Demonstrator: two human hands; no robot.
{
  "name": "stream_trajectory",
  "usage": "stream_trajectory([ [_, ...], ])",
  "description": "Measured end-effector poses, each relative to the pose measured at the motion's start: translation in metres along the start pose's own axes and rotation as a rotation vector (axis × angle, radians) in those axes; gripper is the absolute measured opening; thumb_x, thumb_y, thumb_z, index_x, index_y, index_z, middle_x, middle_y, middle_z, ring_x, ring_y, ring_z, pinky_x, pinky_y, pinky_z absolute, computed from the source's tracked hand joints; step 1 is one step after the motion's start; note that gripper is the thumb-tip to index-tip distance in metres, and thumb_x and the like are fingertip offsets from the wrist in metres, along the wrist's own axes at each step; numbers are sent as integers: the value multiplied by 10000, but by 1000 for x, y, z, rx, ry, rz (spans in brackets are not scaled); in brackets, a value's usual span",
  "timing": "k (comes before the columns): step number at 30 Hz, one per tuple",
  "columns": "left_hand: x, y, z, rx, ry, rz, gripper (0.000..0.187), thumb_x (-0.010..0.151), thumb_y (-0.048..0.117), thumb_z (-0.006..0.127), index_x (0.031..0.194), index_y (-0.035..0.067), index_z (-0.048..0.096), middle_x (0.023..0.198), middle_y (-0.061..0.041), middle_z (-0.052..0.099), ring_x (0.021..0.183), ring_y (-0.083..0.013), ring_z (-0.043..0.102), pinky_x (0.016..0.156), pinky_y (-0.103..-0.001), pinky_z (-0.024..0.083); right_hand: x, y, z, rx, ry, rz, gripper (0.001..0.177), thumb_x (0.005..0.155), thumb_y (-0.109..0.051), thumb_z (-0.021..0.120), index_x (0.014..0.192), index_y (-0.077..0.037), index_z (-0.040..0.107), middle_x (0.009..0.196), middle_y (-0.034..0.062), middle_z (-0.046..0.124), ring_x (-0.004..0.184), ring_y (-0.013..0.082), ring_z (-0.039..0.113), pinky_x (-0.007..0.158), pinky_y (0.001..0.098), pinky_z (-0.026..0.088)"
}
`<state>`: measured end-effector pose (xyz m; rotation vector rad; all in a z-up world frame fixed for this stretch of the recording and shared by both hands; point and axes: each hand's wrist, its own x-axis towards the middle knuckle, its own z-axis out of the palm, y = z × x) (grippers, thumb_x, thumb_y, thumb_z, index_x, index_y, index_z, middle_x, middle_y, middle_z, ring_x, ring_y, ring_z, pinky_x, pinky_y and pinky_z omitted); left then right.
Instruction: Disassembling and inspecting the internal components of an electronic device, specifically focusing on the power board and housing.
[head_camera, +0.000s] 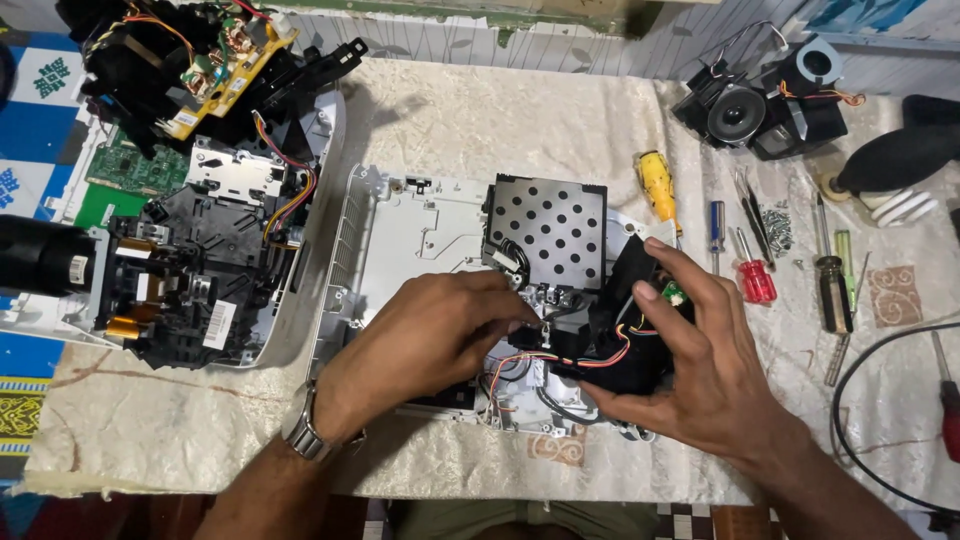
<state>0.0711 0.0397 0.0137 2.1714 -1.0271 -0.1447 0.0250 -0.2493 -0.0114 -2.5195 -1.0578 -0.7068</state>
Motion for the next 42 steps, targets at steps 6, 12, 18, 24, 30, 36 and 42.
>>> stream_trajectory([
  [6, 4, -4, 4, 55, -34, -8, 361, 854, -8, 604, 1123, 180, 753, 991, -21, 681, 898, -268, 683, 614, -412, 525, 0, -3, -3, -59, 27, -44, 1022, 834, -524, 934, 1541, -123, 314, 1524, 342, 452, 1426, 454, 559, 1119, 577, 430],
  [12, 8, 5, 10, 90, -67, 32, 538, 747, -85, 575, 1226, 119, 713, 1177, -82, 765, 926, -267, 742, 719, -412, 583, 7, -8, -5, -34, 5, -20, 1085, 783, -554, 951, 1527, -84, 318, 1508, 368, 468, 1398, 443, 538, 1084, 530, 493],
  [18, 9, 5, 12, 2, -103, 58, 460, 794, -104, 596, 1204, 74, 706, 1179, -81, 739, 1005, -260, 712, 876, -400, 575, 9, -12, -9, 0, -48, 50, 1066, 783, -509, 943, 1563, -128, 324, 1547, 352, 422, 1365, 447, 540, 1088, 534, 488],
  [24, 9, 10, 16, 84, -189, -36, 620, 752, -129, 549, 1307, 117, 671, 1241, -116, 688, 1076, -285, 654, 884, -419, 570, 7, -11, -8, -28, -54, 33, 1063, 797, -519, 940, 1569, -142, 314, 1542, 356, 419, 1359, 448, 546, 1065, 530, 498],
  [30, 6, 6, 30, 144, -101, 20, 559, 730, -111, 558, 1237, 84, 689, 1253, -116, 684, 1118, -326, 610, 900, -435, 537, 11, -12, -9, -14, -77, 48, 1030, 793, -487, 940, 1548, -111, 348, 1536, 357, 409, 1374, 454, 532, 1073, 526, 482],
  [36, 4, 10, 27, 69, -141, -58, 533, 752, -168, 568, 1227, 54, 660, 1240, -148, 653, 1094, -300, 619, 805, -402, 594, 10, -11, -7, -24, -130, 93, 1124, 722, -532, 956, 1568, -124, 340, 1551, 338, 374, 1368, 440, 511, 1094, 531, 478],
  [42, 1, 20, 23, 17, -163, -91, 614, 742, -198, 568, 1317, 12, 616, 1310, -178, 593, 1180, -315, 580, 958, -428, 541, 3, -6, -2, -75, -176, 107, 1204, 695, -619, 938, 1597, -167, 281, 1562, 336, 354, 1339, 423, 509, 1029, 532, 491],
])
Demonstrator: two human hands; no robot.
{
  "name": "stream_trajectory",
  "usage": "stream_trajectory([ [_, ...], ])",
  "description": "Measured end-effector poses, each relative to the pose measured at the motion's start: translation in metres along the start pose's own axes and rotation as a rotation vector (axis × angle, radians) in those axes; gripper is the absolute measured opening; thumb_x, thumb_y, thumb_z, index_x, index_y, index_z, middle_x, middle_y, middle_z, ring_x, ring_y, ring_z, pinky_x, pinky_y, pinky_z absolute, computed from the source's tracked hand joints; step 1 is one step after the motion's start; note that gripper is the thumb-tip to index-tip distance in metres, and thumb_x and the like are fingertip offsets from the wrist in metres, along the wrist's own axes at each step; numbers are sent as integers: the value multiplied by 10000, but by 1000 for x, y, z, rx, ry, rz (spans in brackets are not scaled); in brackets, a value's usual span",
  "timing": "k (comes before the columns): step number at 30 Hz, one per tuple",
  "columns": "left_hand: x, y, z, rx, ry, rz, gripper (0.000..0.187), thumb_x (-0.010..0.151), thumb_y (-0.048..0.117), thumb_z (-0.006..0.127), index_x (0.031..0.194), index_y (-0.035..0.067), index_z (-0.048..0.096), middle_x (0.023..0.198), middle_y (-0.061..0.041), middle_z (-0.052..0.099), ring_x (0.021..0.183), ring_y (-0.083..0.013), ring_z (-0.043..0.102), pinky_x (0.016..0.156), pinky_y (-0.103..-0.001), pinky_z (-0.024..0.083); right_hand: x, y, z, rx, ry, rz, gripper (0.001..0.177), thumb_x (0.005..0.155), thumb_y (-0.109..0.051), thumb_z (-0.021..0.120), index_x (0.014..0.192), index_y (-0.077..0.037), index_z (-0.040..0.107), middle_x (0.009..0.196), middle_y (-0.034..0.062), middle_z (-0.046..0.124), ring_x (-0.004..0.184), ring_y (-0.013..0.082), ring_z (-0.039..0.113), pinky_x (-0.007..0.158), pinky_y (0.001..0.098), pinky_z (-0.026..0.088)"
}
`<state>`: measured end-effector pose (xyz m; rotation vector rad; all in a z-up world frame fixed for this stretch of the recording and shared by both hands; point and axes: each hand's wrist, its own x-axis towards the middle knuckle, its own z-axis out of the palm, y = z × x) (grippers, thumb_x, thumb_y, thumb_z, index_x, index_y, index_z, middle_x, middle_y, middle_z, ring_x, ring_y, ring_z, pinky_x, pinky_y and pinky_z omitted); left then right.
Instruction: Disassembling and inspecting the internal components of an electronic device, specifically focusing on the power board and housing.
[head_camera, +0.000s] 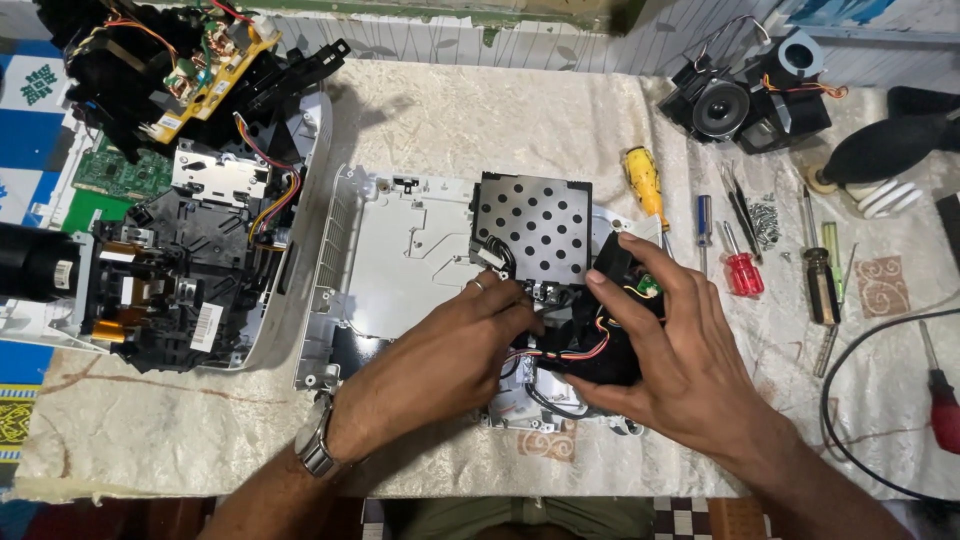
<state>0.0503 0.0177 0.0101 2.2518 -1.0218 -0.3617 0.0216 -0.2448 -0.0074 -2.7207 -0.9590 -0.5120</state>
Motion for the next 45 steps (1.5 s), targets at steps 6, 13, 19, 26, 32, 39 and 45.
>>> stream_trajectory([
  [6, 1, 0, -1, -54, -11, 26, 575, 737, -165, 537, 1292, -28, 597, 1245, -182, 623, 1157, -337, 579, 994, -431, 490, 1, -2, -3, -12, -13, -8, 1191, 703, -610, 938, 1594, -174, 280, 1542, 333, 362, 1334, 430, 517, 1020, 532, 502],
  [13, 3, -5, -2, -102, -32, 46, 682, 678, -153, 529, 1341, 7, 531, 1160, -139, 578, 1105, -307, 564, 890, -413, 494, 3, -5, -5, -21, 3, -10, 1144, 733, -592, 931, 1593, -163, 310, 1542, 333, 383, 1319, 436, 534, 996, 515, 499],
  [19, 0, -8, -6, -217, -40, 41, 536, 786, -135, 470, 1285, 51, 535, 1210, -125, 596, 1101, -261, 581, 896, -417, 507, 1, -6, -2, -24, 41, -20, 1137, 736, -601, 938, 1581, -157, 321, 1533, 318, 381, 1343, 413, 523, 1017, 504, 495],
  [26, 0, -8, -8, -235, 4, 152, 520, 787, -143, 491, 1250, 83, 556, 1217, -109, 625, 1107, -272, 586, 925, -400, 480, 2, -10, -4, -21, 43, -19, 1125, 735, -602, 937, 1572, -142, 343, 1532, 316, 389, 1316, 415, 535, 1019, 505, 495],
  [32, 0, -12, -6, -222, -17, 169, 380, 881, -75, 510, 1217, 92, 565, 1184, -105, 597, 1092, -274, 568, 901, -394, 478, 1, -8, -4, -31, 40, -24, 1126, 741, -613, 930, 1576, -150, 334, 1531, 313, 390, 1338, 416, 530, 1007, 510, 493],
  [39, 2, -18, -7, -123, 25, 297, 144, 1022, 105, 542, 1134, 82, 630, 1065, -100, 616, 1000, -289, 589, 892, -370, 468, 3, -9, -5, -36, 34, -27, 1080, 761, -605, 911, 1563, -144, 353, 1525, 320, 403, 1355, 422, 523, 1005, 512, 487],
  [45, 1, -22, -3, -26, 53, 348, 454, 755, -139, 621, 1171, 42, 646, 1110, -111, 668, 1024, -302, 630, 936, -386, 491, 5, -11, -7, -22, 46, -21, 1027, 772, -587, 907, 1537, -128, 398, 1523, 322, 416, 1366, 427, 525, 1013, 504, 486],
])
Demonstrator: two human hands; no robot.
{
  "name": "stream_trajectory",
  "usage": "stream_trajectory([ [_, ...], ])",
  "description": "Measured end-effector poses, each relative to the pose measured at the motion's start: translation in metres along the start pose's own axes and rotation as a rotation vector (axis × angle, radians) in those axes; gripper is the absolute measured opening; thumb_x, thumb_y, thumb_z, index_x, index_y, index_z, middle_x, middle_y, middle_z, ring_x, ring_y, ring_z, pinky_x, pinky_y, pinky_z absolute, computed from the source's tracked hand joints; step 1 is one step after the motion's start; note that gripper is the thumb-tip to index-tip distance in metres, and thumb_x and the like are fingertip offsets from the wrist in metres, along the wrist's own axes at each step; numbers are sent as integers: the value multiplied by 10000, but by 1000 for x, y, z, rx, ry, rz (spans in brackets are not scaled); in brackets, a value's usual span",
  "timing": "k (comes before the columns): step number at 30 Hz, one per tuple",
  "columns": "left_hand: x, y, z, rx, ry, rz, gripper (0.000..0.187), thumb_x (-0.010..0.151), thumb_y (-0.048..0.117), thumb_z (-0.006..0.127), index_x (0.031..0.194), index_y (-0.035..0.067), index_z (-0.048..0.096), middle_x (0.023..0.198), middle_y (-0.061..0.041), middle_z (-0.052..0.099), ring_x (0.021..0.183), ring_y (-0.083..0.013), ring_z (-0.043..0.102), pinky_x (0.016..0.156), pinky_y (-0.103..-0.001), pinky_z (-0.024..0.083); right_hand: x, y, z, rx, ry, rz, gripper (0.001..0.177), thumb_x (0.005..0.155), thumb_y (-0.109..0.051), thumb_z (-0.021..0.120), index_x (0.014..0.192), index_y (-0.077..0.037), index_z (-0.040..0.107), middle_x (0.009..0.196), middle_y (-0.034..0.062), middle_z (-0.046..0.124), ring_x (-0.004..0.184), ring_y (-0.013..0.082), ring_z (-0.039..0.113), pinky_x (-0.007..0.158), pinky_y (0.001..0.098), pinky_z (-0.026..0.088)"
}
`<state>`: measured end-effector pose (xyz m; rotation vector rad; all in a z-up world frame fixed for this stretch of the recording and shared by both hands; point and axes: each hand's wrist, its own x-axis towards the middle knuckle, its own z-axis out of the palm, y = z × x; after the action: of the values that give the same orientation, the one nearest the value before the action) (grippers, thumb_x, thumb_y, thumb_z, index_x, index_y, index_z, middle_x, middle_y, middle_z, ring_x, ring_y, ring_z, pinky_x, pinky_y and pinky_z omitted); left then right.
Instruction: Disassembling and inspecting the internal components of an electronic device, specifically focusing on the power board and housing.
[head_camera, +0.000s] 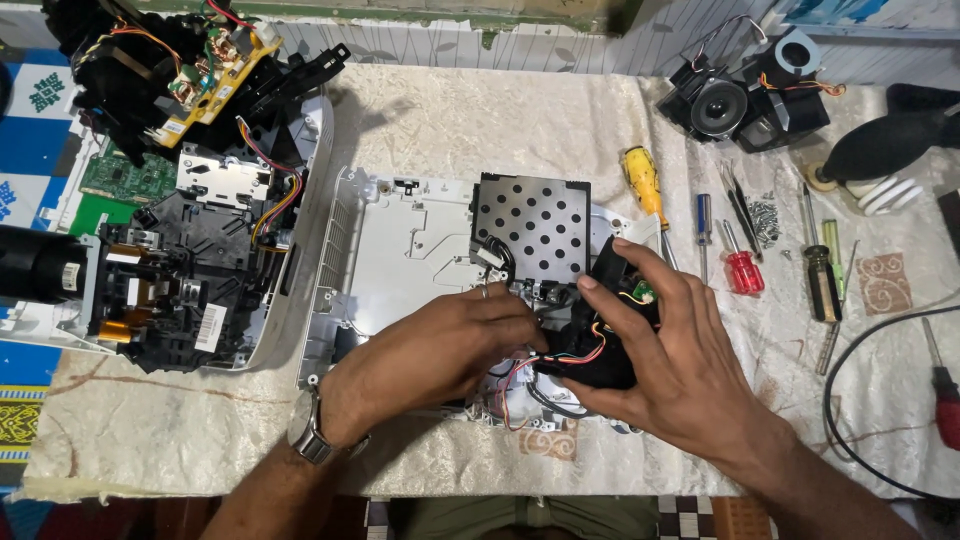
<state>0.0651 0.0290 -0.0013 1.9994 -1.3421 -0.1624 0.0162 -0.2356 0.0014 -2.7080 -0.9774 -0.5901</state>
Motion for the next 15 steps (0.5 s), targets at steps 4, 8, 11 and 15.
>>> stream_trajectory([
  [4, 0, -1, 8, 116, 12, 52, 435, 694, -135, 653, 1097, 27, 628, 1011, -90, 660, 963, -288, 623, 956, -394, 505, -1, 1, 0, 10, -27, 17, 1082, 739, -579, 925, 1559, -150, 365, 1540, 311, 390, 1358, 423, 515, 1026, 515, 487],
  [8, -2, 7, 10, 343, -51, 12, 324, 770, -18, 720, 1054, 68, 589, 999, -81, 678, 950, -279, 621, 832, -390, 541, -1, 3, 1, 27, -30, 28, 1108, 730, -572, 926, 1570, -140, 346, 1544, 327, 382, 1381, 436, 501, 1054, 532, 485],
  [11, -3, 10, 12, 468, -47, 35, 221, 823, -28, 662, 986, 77, 556, 934, -83, 661, 874, -270, 614, 766, -378, 534, 1, 1, -1, 43, -30, 44, 1100, 726, -577, 922, 1564, -138, 362, 1542, 318, 379, 1384, 429, 495, 1076, 529, 476],
  [15, -6, 17, 15, 586, -62, 25, 226, 880, -47, 653, 1009, 85, 523, 964, -112, 668, 889, -270, 622, 808, -374, 549, 5, -1, -2, 82, -12, 63, 1072, 721, -556, 926, 1538, -106, 399, 1528, 314, 403, 1372, 432, 514, 1094, 516, 480],
])
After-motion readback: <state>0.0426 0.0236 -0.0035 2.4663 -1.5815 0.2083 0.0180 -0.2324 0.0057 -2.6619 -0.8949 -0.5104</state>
